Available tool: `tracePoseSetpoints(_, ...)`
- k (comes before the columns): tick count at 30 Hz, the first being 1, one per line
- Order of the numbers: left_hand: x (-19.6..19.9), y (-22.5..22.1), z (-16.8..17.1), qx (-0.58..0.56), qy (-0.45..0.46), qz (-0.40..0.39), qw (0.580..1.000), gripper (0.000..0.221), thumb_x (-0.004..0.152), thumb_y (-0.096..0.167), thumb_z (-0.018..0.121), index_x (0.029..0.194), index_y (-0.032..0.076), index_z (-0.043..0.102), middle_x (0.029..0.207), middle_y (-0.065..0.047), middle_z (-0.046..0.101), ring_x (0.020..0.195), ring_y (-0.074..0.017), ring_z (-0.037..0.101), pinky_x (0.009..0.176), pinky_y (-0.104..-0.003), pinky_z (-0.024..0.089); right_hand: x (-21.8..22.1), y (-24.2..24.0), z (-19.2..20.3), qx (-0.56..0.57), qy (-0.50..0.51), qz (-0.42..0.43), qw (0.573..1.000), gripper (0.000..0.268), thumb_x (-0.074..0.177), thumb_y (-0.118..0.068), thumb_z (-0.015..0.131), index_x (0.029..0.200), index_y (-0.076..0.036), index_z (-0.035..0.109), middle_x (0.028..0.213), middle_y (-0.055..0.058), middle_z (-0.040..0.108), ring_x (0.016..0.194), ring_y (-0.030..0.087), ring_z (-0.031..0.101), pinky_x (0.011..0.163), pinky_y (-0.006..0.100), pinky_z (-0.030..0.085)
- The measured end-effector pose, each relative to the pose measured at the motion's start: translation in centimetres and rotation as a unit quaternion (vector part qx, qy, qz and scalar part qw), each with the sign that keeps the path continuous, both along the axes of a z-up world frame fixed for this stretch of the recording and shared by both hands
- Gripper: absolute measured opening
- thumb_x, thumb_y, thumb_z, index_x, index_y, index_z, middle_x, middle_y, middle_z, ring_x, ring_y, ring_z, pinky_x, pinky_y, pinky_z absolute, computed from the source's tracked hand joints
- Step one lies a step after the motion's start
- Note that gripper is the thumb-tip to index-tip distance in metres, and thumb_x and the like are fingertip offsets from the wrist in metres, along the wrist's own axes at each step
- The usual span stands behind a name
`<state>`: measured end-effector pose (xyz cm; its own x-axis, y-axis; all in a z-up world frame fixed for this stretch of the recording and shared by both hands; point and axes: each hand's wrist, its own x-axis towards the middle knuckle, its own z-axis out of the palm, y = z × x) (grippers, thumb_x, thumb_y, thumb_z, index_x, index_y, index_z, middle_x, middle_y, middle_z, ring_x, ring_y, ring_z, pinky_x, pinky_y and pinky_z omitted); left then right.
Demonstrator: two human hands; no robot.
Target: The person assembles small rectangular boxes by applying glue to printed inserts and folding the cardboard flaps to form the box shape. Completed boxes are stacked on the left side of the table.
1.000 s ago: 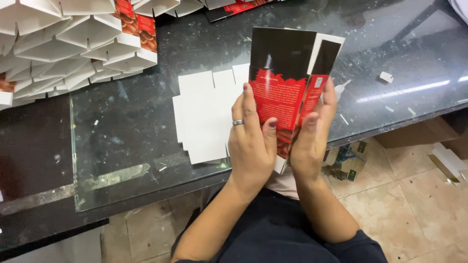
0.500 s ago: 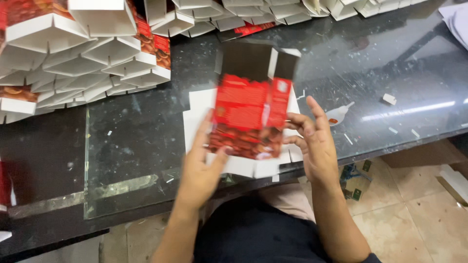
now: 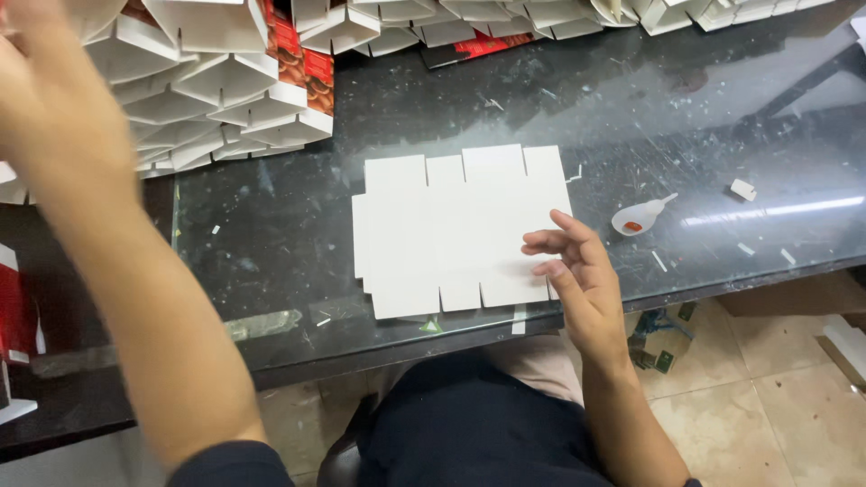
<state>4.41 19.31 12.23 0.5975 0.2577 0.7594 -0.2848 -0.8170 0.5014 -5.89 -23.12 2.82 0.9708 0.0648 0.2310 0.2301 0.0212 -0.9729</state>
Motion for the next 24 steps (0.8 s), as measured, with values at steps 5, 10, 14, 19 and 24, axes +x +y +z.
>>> tracePoseSetpoints(5,-8.8,-13.2,-6.9,-0.042,0.263,-0.015,0.964,0.086,0.107,0.061,0.038,0.166,0.013,-0.003,0.173,-0.017,-0.012,0.164,-0.0419,0.000,0.133,-0.063,0.016,1.0,0.6,0.3,-0.327,-0.197,0.004,0.924,0.047,0.101,-0.022,0.058,0.141,0.001,0.053,0.141,0.020,0.059,0.139,0.037,0.052,0.120,0.051,0.039)
tracePoseSetpoints(10,-11.6,-16.2,-11.9,-0.004,0.356,-0.041,0.934,0.081,0.104,0.047,0.046,0.158,-0.009,0.021,0.162,-0.027,0.037,0.155,-0.0365,0.026,0.126,-0.056,0.007,0.8,1.6,-2.3,-0.566,-0.195,0.091,0.796,0.073,0.099,-0.053,0.053,0.158,-0.013,0.036,0.169,0.017,0.027,0.159,0.040,0.014,0.117,0.074,0.013)
tracePoseSetpoints(14,-12.2,-17.6,-9.5,0.066,0.368,-0.057,0.926,0.089,0.104,0.049,0.048,0.160,-0.008,0.010,0.167,-0.032,0.019,0.158,-0.0437,0.013,0.120,-0.067,0.006,0.9,1.8,-2.8,-0.634,-0.242,0.084,0.730,0.079,0.099,-0.066,0.042,0.158,-0.014,0.037,0.170,0.020,0.023,0.158,0.042,0.014,0.114,0.076,0.017)
tracePoseSetpoints(19,-11.7,-20.8,-5.9,0.050,0.304,-0.229,0.923,0.081,0.107,0.045,0.041,0.161,-0.002,0.004,0.172,-0.025,0.012,0.160,-0.0427,0.014,0.127,-0.058,0.013,0.8,1.6,-3.0,-0.631,-0.242,0.081,0.733,0.083,0.097,-0.066,0.045,0.161,-0.016,0.032,0.172,0.018,0.018,0.159,0.040,0.012,0.116,0.075,0.016)
tracePoseSetpoints(24,-7.0,-23.6,-12.2,0.150,0.182,-0.294,0.926,0.046,0.098,0.016,0.049,0.130,-0.016,0.059,0.134,-0.038,0.055,0.120,-0.0509,0.054,0.108,-0.055,0.040,1.1,-1.1,-4.4,-0.499,-0.185,0.123,0.838,0.049,0.093,-0.049,0.066,0.121,-0.010,0.067,0.135,0.013,0.063,0.143,0.038,0.044,0.122,0.066,0.013)
